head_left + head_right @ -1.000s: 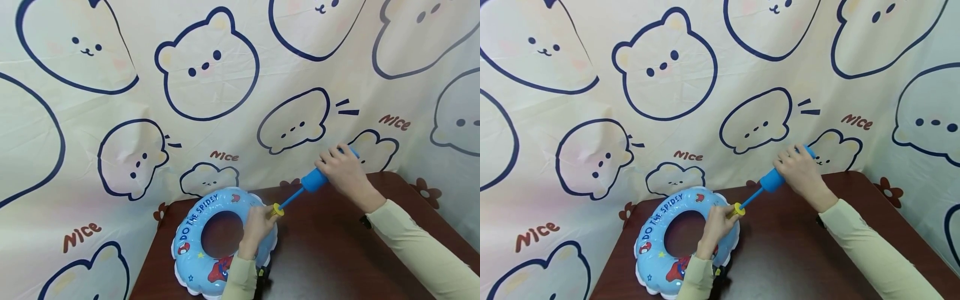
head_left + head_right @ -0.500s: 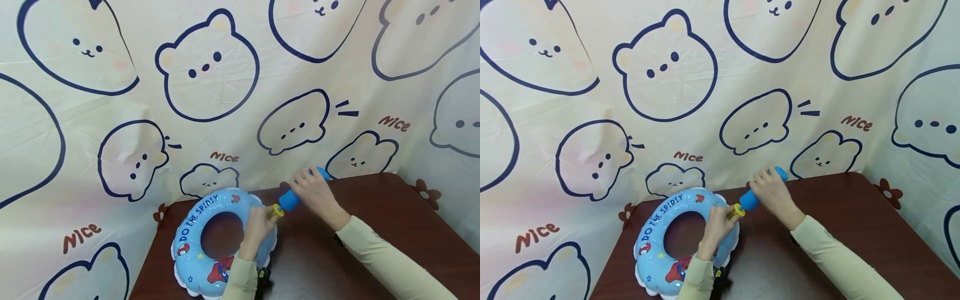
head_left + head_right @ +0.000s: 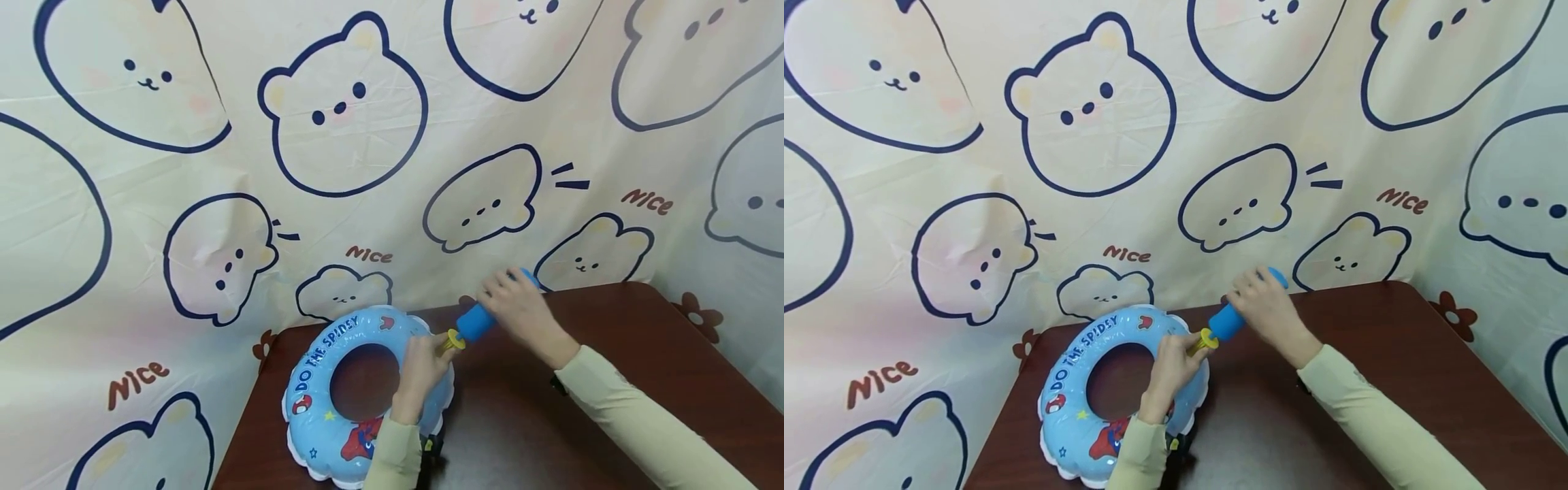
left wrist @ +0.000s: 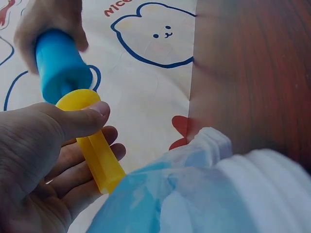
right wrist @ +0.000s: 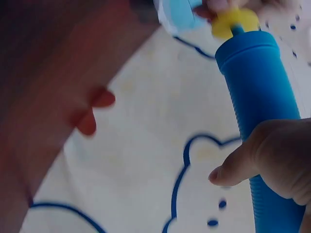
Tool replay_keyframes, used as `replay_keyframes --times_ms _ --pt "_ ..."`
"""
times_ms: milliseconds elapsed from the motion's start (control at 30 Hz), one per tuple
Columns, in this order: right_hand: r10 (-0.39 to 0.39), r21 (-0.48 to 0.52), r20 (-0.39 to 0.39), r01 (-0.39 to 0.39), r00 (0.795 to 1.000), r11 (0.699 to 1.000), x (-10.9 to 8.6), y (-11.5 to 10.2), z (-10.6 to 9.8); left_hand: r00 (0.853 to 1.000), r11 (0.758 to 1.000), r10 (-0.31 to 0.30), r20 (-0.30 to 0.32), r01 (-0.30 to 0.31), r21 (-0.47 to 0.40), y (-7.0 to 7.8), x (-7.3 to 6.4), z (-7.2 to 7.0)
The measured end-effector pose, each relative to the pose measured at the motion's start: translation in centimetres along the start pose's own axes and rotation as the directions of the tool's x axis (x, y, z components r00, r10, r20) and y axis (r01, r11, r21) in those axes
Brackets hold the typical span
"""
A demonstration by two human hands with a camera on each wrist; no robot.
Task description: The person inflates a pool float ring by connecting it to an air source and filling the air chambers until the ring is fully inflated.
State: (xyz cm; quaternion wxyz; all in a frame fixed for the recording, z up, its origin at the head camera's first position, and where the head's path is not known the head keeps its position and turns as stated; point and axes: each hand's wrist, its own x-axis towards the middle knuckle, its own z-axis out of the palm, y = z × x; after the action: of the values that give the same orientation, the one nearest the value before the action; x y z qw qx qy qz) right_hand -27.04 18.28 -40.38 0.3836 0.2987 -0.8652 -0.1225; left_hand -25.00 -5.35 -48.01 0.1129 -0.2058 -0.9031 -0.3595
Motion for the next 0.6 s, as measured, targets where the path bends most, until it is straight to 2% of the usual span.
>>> replay_keyframes --times_ms 167,333,467,600 --pt "0.047 0.01 0.015 -0.047 0.999 0.999 -0.6 3.4 -1.8 1.0 1.0 0.002 -0.003 -0.002 0.009 0.0 0.1 0.2" --pt "0.069 0.018 -0.006 -0.069 0.998 0.997 -1.2 6.2 -3.5 1.0 1.0 -0.01 0.001 0.01 0.007 -0.1 0.0 0.2" --pt "0.106 0.019 -0.025 -0.106 0.994 0.994 -1.5 7.7 -4.4 1.0 1.0 -0.017 0.007 0.017 -0.005 -0.1 -0.1 0.1" --pt "0.103 -0.002 -0.057 -0.103 0.993 0.995 -1.4 8.1 -4.8 0.999 0.999 -0.033 0.014 0.033 -0.03 0.0 0.0 0.0"
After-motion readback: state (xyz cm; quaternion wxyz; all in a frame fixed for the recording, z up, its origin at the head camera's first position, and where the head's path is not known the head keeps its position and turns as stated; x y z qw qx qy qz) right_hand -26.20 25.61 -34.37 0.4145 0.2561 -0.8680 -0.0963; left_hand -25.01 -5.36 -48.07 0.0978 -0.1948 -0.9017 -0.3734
